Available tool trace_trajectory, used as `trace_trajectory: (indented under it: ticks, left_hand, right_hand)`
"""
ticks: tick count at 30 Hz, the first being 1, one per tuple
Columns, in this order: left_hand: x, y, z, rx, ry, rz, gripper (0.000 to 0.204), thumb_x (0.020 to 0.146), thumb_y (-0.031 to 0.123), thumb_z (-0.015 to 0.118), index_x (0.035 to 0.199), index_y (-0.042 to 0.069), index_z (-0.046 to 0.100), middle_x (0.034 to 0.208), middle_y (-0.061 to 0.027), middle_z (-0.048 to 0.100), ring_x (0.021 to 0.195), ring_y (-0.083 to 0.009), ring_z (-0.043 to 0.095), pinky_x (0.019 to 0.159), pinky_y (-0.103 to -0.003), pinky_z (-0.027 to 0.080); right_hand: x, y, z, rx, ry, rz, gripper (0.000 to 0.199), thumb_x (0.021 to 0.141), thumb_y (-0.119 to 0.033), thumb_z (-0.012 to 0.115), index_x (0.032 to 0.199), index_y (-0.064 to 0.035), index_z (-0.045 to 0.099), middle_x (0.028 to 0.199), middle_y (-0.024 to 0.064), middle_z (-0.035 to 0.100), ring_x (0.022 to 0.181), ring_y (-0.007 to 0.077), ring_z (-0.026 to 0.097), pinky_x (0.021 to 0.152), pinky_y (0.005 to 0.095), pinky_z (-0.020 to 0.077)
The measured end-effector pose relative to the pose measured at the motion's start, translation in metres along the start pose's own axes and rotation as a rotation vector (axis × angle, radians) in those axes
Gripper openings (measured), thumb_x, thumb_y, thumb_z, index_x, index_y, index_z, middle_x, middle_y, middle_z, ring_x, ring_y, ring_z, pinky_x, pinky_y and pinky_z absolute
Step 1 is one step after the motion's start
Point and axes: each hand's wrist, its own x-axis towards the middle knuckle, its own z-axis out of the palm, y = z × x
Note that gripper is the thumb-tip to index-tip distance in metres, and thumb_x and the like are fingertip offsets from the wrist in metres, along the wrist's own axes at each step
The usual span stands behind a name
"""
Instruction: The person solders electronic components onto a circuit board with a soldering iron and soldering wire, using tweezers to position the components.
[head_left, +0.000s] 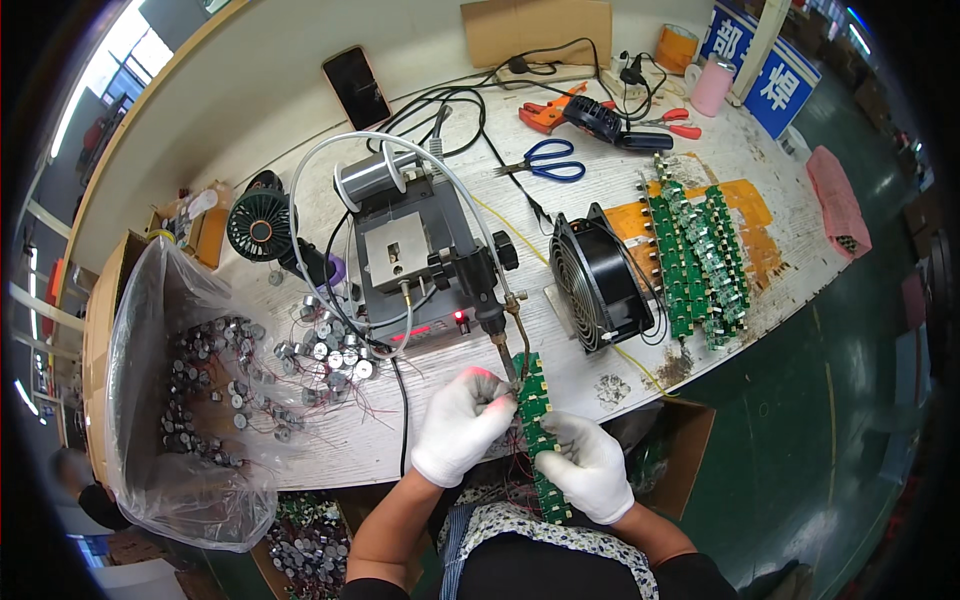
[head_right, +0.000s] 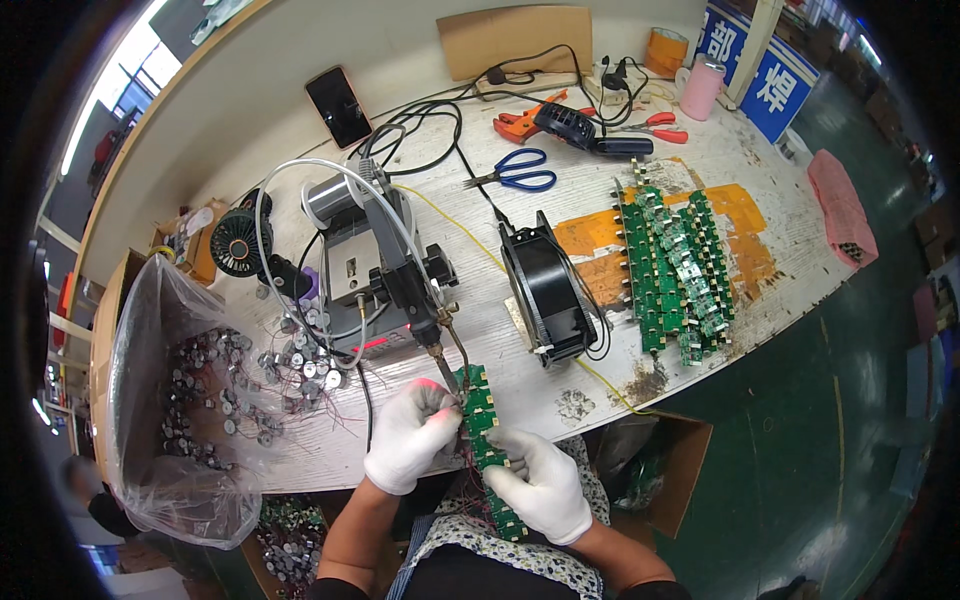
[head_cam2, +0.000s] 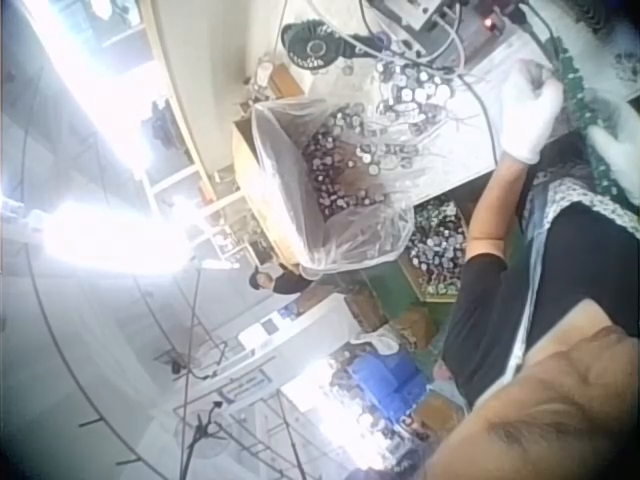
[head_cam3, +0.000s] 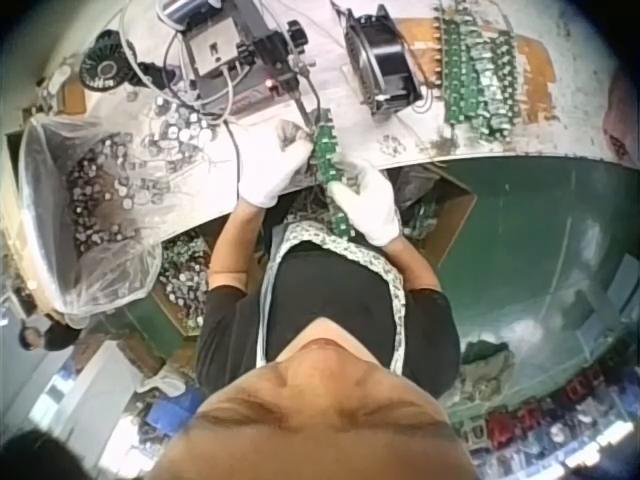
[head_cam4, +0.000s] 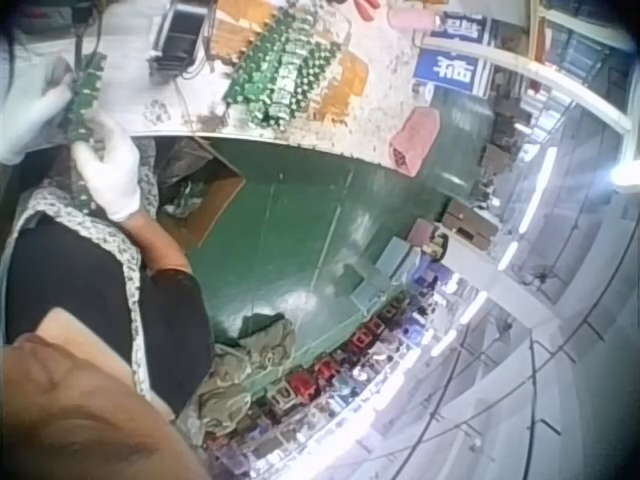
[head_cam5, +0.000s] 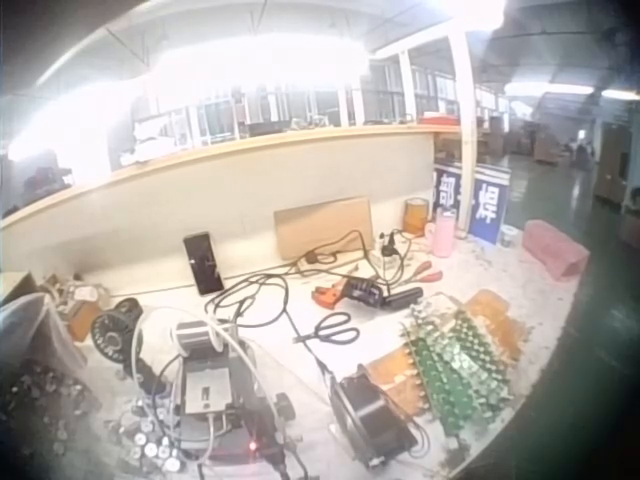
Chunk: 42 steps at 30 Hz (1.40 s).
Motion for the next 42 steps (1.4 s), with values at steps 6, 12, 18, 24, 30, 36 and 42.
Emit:
trace_trajectory:
  ticks: [6,12,18,24,30,36,42]
  left_hand:
    - [-0.001,-0.004,-0.002,-0.033,-0.001,0.012,0.010,0.084,0.004,0.060,0.089,-0.002,0.054,0.073,-0.0013,0.057,0.062,-0.0052,0.051,0.056,-0.021,0.042]
    - [-0.001,-0.001,0.000,-0.066,0.017,0.018,0.010,0.084,0.004,0.059,0.088,-0.002,0.053,0.071,-0.0022,0.056,0.059,-0.0061,0.052,0.054,-0.021,0.043]
    - [-0.002,0.002,0.002,0.004,0.054,0.032,0.009,0.084,0.005,0.061,0.086,-0.002,0.054,0.069,-0.0013,0.057,0.058,-0.0048,0.050,0.053,-0.021,0.042]
    - [-0.003,0.005,0.005,0.032,0.073,0.043,0.009,0.085,0.005,0.061,0.083,-0.001,0.055,0.069,-0.0006,0.058,0.058,-0.0038,0.050,0.052,-0.020,0.042]
    - [-0.003,0.000,0.006,0.034,0.092,0.087,0.011,0.086,0.006,0.062,0.084,-0.002,0.055,0.067,-0.0016,0.059,0.057,-0.0043,0.052,0.051,-0.021,0.043]
    - [-0.002,-0.006,0.005,0.071,0.097,0.087,0.011,0.087,0.005,0.062,0.086,-0.003,0.055,0.068,-0.0024,0.059,0.057,-0.0046,0.052,0.052,-0.022,0.044]
    - [-0.002,-0.005,0.004,0.071,0.083,0.055,0.012,0.087,0.005,0.061,0.090,-0.005,0.054,0.072,-0.0037,0.060,0.058,-0.0061,0.054,0.053,-0.022,0.045]
  right_hand:
    - [0.001,-0.001,0.001,0.050,-0.011,0.008,0.041,0.079,-0.001,0.066,0.118,0.0066,0.055,0.095,0.0083,0.066,0.073,0.0067,0.060,0.068,0.0224,0.0503]
    - [0.005,-0.003,0.000,0.001,-0.029,0.018,0.042,0.080,-0.001,0.065,0.119,0.0068,0.054,0.095,0.0086,0.066,0.073,0.0076,0.060,0.068,0.0225,0.0505]
    - [0.004,-0.013,0.003,0.130,-0.044,0.064,0.042,0.081,0.001,0.063,0.121,0.0088,0.051,0.098,0.0096,0.066,0.075,0.0079,0.061,0.069,0.0220,0.0502]
    - [0.002,-0.012,0.001,0.089,-0.033,0.044,0.041,0.081,0.003,0.063,0.120,0.0089,0.052,0.099,0.0101,0.066,0.076,0.0078,0.061,0.068,0.0220,0.0503]
    - [0.002,0.001,0.000,0.038,-0.019,-0.067,0.040,0.079,0.001,0.066,0.117,0.0072,0.054,0.099,0.0103,0.066,0.076,0.0086,0.061,0.069,0.0234,0.0511]
    - [0.004,0.001,-0.001,0.002,-0.011,-0.036,0.040,0.080,0.000,0.066,0.117,0.0070,0.055,0.098,0.0099,0.066,0.075,0.0089,0.061,0.068,0.0239,0.0510]
    - [0.004,0.000,-0.001,0.002,-0.031,0.008,0.040,0.081,-0.002,0.065,0.119,0.0073,0.054,0.096,0.0089,0.066,0.075,0.0087,0.060,0.069,0.0234,0.0504]
